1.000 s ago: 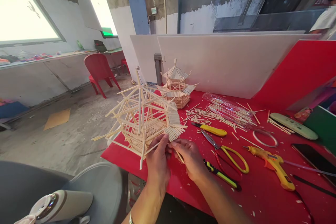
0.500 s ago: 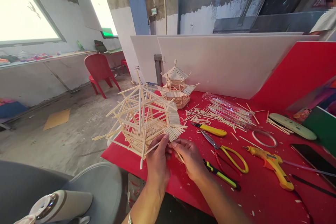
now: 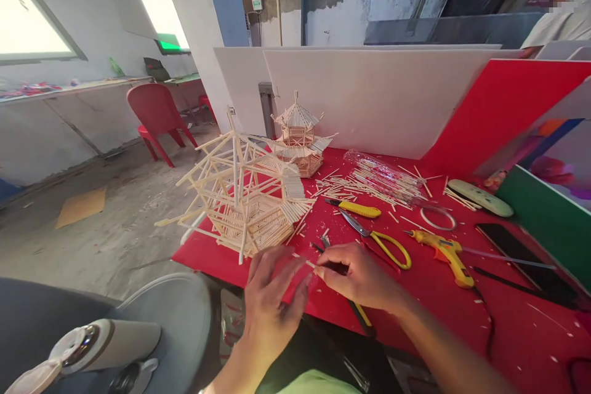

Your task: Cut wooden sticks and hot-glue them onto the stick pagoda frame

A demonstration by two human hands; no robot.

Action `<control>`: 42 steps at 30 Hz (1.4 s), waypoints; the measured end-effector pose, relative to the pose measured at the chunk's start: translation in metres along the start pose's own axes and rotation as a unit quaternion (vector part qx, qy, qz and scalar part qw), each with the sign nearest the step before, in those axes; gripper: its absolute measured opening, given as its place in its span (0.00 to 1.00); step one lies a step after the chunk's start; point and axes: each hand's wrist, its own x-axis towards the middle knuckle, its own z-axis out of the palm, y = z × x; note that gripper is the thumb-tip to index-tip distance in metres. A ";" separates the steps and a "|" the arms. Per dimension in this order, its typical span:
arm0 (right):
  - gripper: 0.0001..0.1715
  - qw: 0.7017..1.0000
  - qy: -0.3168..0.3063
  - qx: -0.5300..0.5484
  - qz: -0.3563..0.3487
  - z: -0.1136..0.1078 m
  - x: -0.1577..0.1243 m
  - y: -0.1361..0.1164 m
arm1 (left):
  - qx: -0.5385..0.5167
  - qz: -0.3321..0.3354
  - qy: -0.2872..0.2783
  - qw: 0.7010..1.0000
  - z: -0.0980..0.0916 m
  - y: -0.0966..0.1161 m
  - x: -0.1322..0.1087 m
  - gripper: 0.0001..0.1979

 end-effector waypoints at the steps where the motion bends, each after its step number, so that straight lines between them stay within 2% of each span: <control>1: 0.11 0.998 -0.011 -0.048 -0.025 -0.006 -0.002 -0.003 | 0.005 0.024 -0.031 0.999 0.000 0.002 0.003 0.18; 3: 0.10 0.990 -0.031 -0.117 -0.071 -0.017 -0.003 -0.006 | -0.036 0.023 -0.111 0.993 0.004 0.005 0.011 0.16; 6: 0.12 0.973 -0.061 -0.188 -0.123 -0.027 -0.001 -0.008 | -0.125 -0.050 -0.191 0.972 0.010 0.007 0.020 0.10; 8: 0.13 0.963 -0.081 -0.218 -0.138 -0.030 -0.001 -0.008 | -0.151 -0.076 -0.209 0.963 0.012 0.007 0.023 0.09; 10: 0.13 0.957 -0.090 -0.235 -0.143 -0.032 -0.003 -0.008 | -0.156 -0.076 -0.221 0.960 0.014 0.005 0.024 0.09; 20: 0.11 0.955 -0.092 -0.246 -0.141 -0.039 -0.015 0.012 | -0.157 -0.080 -0.269 0.947 0.037 -0.001 0.014 0.10; 23: 0.09 0.955 -0.076 -0.258 -0.125 -0.045 -0.018 0.017 | -0.150 -0.101 -0.250 0.951 0.045 -0.004 0.011 0.10; 26: 0.17 0.954 -0.001 -0.298 -0.034 -0.054 -0.023 0.026 | -0.194 -0.177 -0.181 0.948 0.050 -0.010 0.011 0.10; 28: 0.23 0.919 0.059 -0.382 0.079 -0.059 -0.027 0.036 | -0.250 -0.263 -0.125 0.923 0.053 -0.015 0.014 0.12; 30: 0.27 0.869 0.084 -0.456 0.171 -0.062 -0.030 0.049 | -0.303 -0.340 -0.076 0.887 0.055 -0.019 0.018 0.15; 32: 0.29 0.847 0.073 -0.480 0.217 -0.062 -0.031 0.062 | -0.342 -0.380 -0.040 0.858 0.058 -0.020 0.023 0.17; 35: 0.33 0.838 0.047 -0.481 0.253 -0.058 -0.029 0.075 | -0.377 -0.397 -0.016 0.837 0.061 -0.018 0.028 0.19; 39: 0.41 0.837 0.012 -0.467 0.283 -0.058 -0.023 0.079 | -0.387 -0.397 -0.002 0.832 0.064 -0.015 0.031 0.20; 42: 0.43 0.845 -0.018 -0.454 0.281 -0.062 -0.022 0.077 | -0.391 -0.397 0.004 0.830 0.064 -0.011 0.033 0.20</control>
